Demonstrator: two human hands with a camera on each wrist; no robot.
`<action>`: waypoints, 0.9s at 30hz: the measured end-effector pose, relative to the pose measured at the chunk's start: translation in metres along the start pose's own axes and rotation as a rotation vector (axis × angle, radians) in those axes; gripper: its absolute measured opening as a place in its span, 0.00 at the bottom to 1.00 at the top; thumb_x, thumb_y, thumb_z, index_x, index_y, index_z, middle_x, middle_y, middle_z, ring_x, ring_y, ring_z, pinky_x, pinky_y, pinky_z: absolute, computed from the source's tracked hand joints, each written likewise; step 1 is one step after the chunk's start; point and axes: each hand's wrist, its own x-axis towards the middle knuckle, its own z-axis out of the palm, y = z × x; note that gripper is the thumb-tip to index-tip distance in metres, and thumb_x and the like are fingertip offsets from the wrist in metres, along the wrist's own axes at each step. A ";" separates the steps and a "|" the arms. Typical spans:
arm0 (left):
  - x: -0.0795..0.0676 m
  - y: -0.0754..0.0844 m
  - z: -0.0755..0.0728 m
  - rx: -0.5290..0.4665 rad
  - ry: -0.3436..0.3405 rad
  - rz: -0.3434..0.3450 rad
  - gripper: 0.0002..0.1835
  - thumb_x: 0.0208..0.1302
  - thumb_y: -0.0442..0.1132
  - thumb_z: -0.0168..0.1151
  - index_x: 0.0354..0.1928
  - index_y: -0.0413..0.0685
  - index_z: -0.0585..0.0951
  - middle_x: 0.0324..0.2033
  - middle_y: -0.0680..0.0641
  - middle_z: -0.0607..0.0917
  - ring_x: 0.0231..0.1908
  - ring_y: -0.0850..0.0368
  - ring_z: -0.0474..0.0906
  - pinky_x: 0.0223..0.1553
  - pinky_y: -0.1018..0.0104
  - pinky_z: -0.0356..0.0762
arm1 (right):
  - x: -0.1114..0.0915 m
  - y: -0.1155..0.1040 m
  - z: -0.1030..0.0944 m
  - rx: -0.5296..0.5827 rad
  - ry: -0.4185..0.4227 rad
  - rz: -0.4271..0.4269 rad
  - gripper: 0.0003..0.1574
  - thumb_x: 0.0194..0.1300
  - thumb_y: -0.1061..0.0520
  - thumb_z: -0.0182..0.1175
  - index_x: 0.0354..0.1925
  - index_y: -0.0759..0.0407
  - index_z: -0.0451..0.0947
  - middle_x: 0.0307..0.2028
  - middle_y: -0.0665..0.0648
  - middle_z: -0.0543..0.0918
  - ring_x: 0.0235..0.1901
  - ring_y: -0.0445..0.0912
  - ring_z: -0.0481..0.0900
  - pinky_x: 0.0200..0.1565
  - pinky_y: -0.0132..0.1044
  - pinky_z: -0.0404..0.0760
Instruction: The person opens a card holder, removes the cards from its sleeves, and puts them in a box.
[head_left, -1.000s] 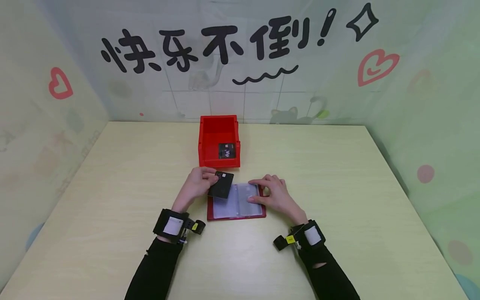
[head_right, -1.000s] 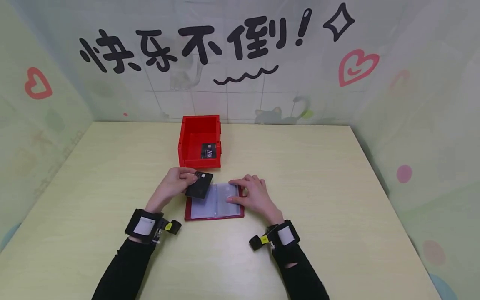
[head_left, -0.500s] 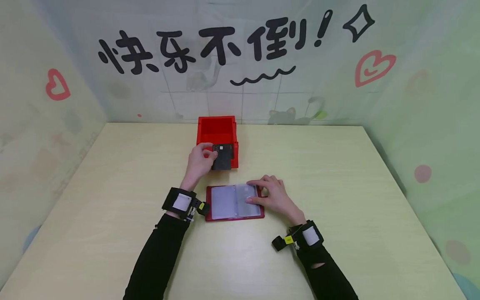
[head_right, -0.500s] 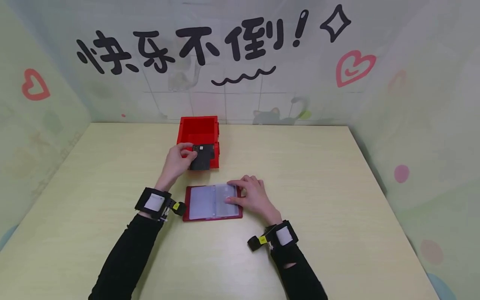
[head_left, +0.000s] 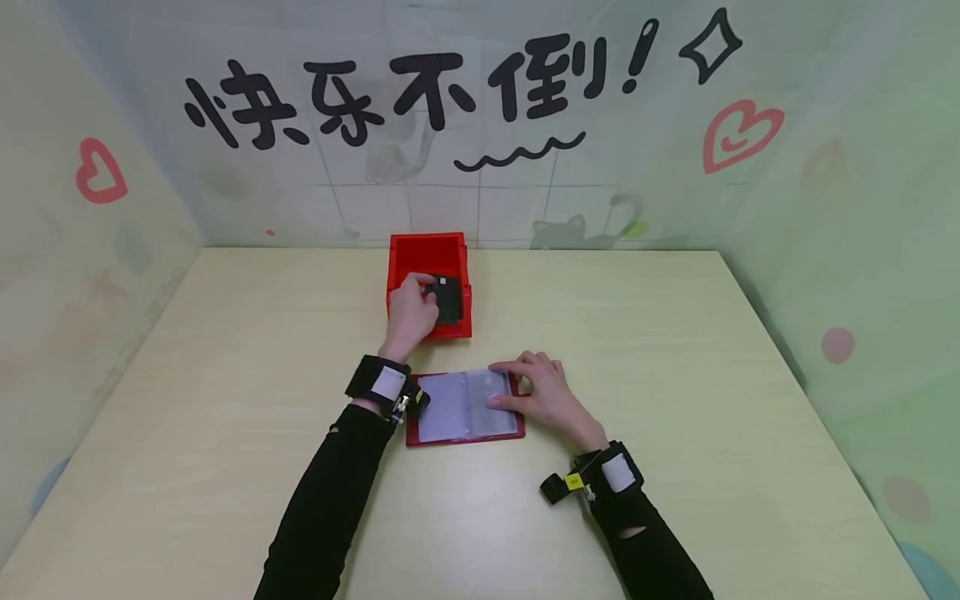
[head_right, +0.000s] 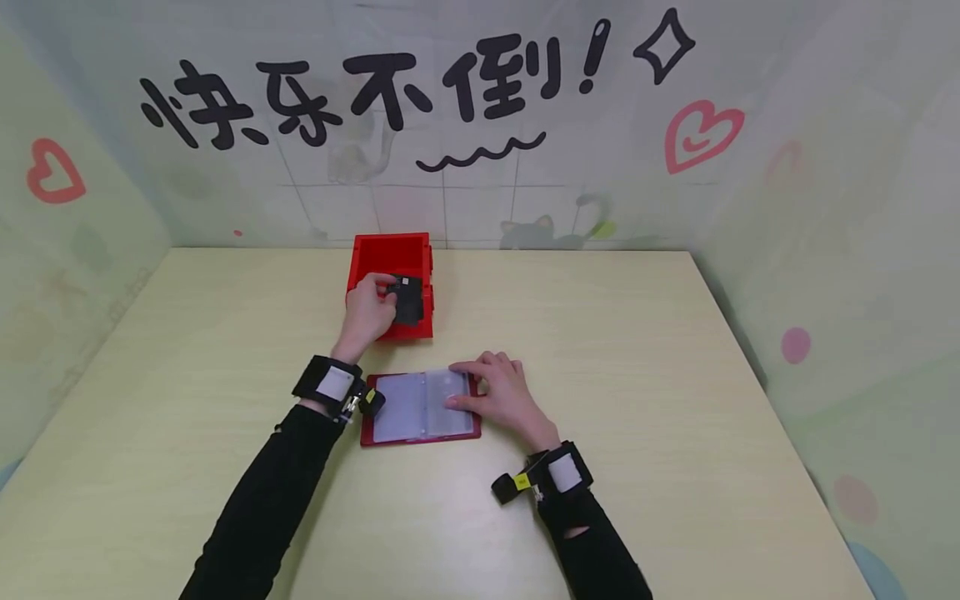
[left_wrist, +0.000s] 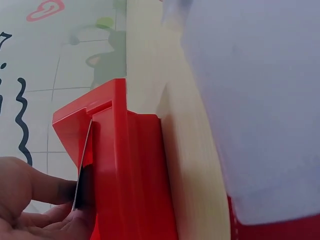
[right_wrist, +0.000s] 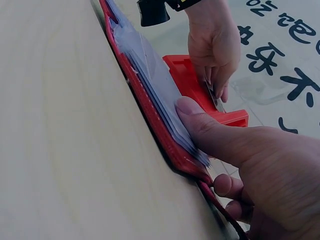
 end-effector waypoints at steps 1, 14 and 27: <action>0.001 0.001 0.001 0.003 -0.003 -0.003 0.20 0.72 0.30 0.52 0.64 0.34 0.71 0.59 0.31 0.79 0.54 0.38 0.77 0.59 0.47 0.80 | 0.000 0.000 0.000 0.000 0.000 0.000 0.35 0.55 0.42 0.75 0.60 0.46 0.81 0.39 0.52 0.77 0.46 0.47 0.69 0.50 0.43 0.59; 0.008 -0.001 0.011 -0.001 0.074 -0.008 0.19 0.72 0.29 0.51 0.62 0.33 0.74 0.60 0.32 0.79 0.57 0.37 0.76 0.62 0.47 0.77 | -0.001 -0.001 -0.001 0.009 -0.005 0.005 0.35 0.55 0.43 0.75 0.61 0.46 0.81 0.41 0.53 0.78 0.47 0.48 0.69 0.53 0.45 0.59; 0.008 0.001 0.017 0.191 -0.132 -0.091 0.22 0.67 0.29 0.58 0.62 0.33 0.74 0.57 0.33 0.81 0.51 0.38 0.79 0.58 0.45 0.80 | -0.001 -0.001 -0.002 0.016 -0.007 0.011 0.34 0.55 0.43 0.75 0.60 0.46 0.81 0.40 0.52 0.77 0.48 0.47 0.69 0.51 0.44 0.59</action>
